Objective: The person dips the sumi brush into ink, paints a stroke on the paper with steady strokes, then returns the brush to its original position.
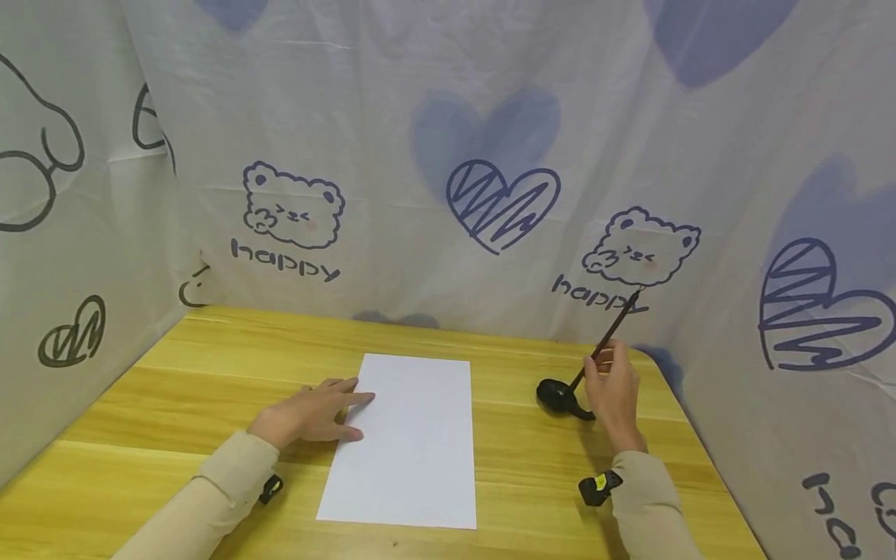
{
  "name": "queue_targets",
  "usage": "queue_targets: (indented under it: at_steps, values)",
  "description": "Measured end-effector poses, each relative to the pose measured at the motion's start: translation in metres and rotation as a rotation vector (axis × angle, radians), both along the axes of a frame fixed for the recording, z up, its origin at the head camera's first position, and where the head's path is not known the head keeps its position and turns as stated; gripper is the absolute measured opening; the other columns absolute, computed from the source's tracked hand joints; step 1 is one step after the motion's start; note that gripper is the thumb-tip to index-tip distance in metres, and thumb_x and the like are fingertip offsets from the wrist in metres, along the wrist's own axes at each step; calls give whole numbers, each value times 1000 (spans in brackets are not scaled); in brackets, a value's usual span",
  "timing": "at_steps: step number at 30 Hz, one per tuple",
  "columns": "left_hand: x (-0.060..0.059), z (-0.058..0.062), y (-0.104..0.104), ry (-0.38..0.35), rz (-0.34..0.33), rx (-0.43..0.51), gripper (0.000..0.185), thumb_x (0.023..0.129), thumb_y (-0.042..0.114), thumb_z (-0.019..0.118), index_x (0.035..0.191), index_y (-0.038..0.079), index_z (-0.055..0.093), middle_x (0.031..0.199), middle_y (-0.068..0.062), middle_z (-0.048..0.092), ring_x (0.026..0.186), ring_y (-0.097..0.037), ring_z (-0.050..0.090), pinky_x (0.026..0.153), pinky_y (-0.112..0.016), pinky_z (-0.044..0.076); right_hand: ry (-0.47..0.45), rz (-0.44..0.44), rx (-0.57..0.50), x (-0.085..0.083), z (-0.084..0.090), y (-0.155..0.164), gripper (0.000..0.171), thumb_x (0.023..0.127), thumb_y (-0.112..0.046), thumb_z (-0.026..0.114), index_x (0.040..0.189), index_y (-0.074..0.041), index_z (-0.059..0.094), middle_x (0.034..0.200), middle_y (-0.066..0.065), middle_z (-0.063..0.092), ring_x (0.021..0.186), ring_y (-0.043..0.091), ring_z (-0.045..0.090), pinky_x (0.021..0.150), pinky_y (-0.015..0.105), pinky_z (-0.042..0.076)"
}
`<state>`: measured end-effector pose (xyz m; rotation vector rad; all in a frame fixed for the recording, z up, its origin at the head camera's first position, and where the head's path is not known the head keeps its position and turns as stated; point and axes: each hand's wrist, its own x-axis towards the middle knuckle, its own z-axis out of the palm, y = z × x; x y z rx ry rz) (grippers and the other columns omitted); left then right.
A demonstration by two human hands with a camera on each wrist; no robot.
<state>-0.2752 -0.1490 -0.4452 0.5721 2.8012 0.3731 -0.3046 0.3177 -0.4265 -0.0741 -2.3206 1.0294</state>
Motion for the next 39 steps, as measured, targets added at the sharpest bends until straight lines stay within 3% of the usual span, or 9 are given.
queue_targets:
  at_steps: [3,9,11,19,23,26,29,36,39]
  values:
    - [0,-1,0,5,-1,-3,67,95,48,71,154,25,50,168,-19,33,155,-45,30,121,-74,24,12,-3,3,0,1,0,26,100,-8,62,123,2,55,107,23,70,83,-3,56,66,-3,43]
    - [0,-3,-1,3,-1,-4,67,95,48,71,154,25,50,168,-18,33,155,-45,30,121,-74,24,24,17,51,-1,-3,0,25,100,-6,62,123,2,57,106,25,71,94,33,70,69,-3,40]
    - [0,-2,-1,-1,1,-3,67,95,48,71,154,25,50,168,-18,32,155,-45,30,121,-74,24,35,31,66,-2,-5,0,25,100,-4,62,123,3,58,106,26,71,96,38,71,71,-4,39]
    - [0,-3,0,2,-1,-8,68,95,49,71,154,25,50,168,-18,33,155,-44,30,121,-74,24,30,24,72,0,-1,-1,26,101,-4,57,127,2,58,111,26,70,102,40,71,74,0,39]
    - [-2,-4,0,7,-1,-12,68,95,49,71,154,26,49,168,-18,33,154,-44,31,120,-75,24,-9,21,67,2,1,-2,30,104,-6,53,132,1,55,115,25,68,106,40,69,84,25,55]
    - [-3,-4,0,10,-1,-15,67,95,49,70,155,26,49,168,-17,33,154,-44,31,121,-75,24,-12,24,73,2,0,-2,30,104,-5,52,133,3,54,115,27,67,106,41,68,88,48,58]
    - [-2,-4,0,9,0,-13,67,95,49,71,154,26,50,168,-17,33,154,-44,31,120,-75,24,-1,28,91,1,-1,-1,30,103,-1,52,132,4,53,112,28,67,103,43,69,89,55,58]
    - [-1,-2,0,7,2,-13,67,95,49,71,154,26,50,168,-18,33,154,-43,31,120,-75,25,19,46,114,0,-3,1,31,101,2,52,132,6,53,110,28,68,99,44,71,85,55,60]
    - [-1,-2,0,9,-1,-16,67,95,49,70,154,26,50,168,-18,33,154,-44,32,120,-75,25,-2,43,93,0,-1,2,34,103,1,50,137,4,50,112,27,68,101,41,70,83,37,61]
